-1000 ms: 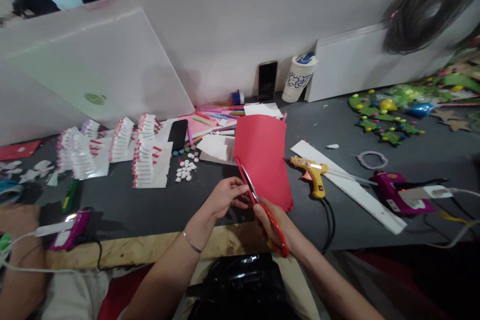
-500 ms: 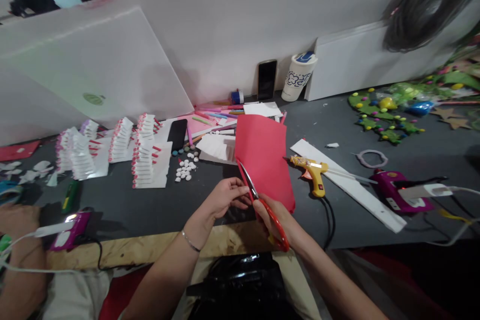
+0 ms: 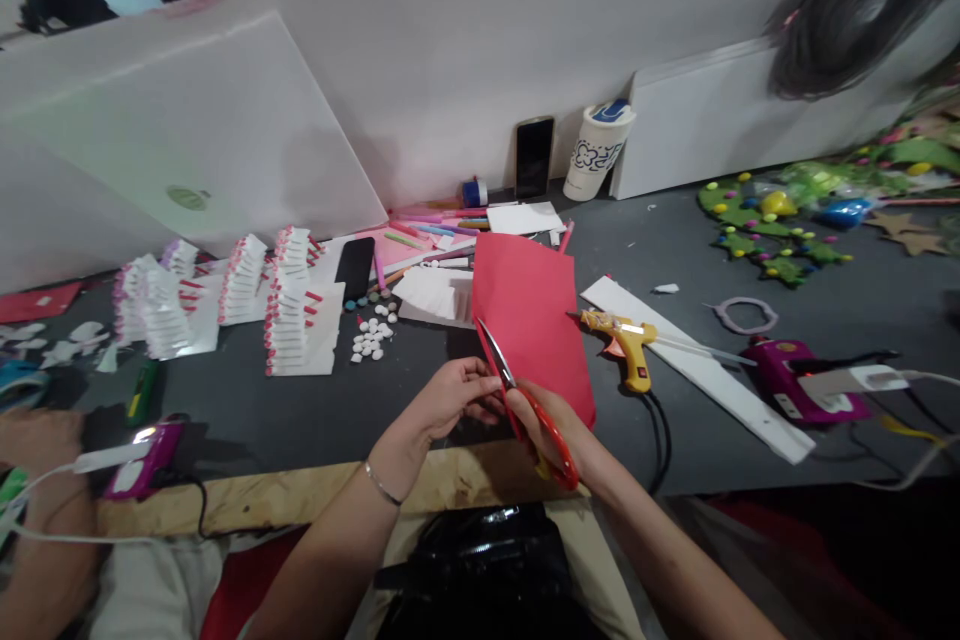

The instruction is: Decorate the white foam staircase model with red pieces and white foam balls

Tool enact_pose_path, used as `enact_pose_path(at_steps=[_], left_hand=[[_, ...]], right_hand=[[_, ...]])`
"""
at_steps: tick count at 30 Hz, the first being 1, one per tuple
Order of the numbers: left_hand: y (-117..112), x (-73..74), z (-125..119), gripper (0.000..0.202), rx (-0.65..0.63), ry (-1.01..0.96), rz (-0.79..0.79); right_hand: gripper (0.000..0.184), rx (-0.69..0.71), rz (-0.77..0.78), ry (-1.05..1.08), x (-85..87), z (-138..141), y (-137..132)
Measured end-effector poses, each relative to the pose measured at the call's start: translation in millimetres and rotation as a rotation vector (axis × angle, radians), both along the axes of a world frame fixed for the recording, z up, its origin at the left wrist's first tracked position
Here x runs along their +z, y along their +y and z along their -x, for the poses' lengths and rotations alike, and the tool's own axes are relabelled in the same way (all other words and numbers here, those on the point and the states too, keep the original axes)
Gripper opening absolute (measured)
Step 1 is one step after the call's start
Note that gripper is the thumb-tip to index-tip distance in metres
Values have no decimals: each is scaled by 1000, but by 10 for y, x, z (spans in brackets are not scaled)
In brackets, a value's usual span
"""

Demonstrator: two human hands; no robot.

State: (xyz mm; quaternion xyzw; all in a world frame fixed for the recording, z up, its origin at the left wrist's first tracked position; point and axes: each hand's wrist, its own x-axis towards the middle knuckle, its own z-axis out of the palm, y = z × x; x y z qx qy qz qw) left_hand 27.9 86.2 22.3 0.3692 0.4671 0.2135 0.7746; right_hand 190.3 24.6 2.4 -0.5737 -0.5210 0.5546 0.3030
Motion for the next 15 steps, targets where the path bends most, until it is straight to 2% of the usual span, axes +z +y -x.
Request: enact_pose_path(at_steps=[9,15], left_hand=[[-12,45,23,45,-57,-14,10],[-8,43,52,40,-69,-20,-16]], right_hand=[[50,44,14,29,-33,-32,62],[54,7,-13,-23,-26,-56,134]])
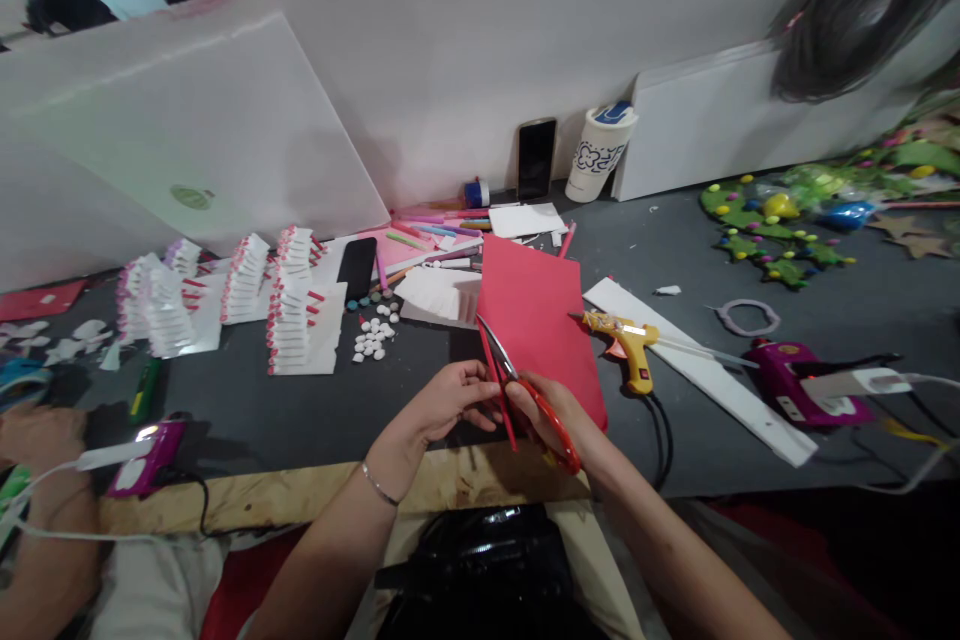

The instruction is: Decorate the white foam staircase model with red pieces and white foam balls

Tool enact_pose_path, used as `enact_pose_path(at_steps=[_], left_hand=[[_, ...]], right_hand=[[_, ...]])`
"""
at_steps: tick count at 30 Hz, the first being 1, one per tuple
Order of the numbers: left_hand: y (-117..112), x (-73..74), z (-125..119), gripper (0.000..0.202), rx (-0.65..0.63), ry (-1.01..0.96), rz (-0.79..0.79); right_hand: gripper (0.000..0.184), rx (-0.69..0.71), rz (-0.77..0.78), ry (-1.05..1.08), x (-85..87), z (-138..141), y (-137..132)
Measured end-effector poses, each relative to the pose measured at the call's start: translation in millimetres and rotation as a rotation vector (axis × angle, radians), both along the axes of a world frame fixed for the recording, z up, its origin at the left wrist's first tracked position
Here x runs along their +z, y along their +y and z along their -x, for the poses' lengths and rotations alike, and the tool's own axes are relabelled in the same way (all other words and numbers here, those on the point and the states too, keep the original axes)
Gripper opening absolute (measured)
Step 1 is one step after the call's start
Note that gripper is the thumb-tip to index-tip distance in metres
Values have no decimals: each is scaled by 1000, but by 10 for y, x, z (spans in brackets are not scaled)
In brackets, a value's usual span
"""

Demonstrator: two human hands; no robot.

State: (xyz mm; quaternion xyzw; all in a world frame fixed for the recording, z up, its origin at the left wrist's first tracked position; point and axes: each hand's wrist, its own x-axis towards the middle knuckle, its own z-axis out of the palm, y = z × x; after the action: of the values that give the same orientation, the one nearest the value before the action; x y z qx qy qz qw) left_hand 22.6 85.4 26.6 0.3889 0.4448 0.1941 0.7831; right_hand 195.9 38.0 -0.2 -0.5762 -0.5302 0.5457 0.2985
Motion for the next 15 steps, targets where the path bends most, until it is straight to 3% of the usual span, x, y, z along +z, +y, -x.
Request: enact_pose_path(at_steps=[7,12,15], left_hand=[[-25,72,137,33,-50,-27,20],[94,158,280,19,111,5,-34],[219,139,239,12,191,47,-136]], right_hand=[[50,-64,81,115,-47,-6,73],[56,-83,81,280,84,-138,-9],[58,-129,55,274,144,-263,-121]])
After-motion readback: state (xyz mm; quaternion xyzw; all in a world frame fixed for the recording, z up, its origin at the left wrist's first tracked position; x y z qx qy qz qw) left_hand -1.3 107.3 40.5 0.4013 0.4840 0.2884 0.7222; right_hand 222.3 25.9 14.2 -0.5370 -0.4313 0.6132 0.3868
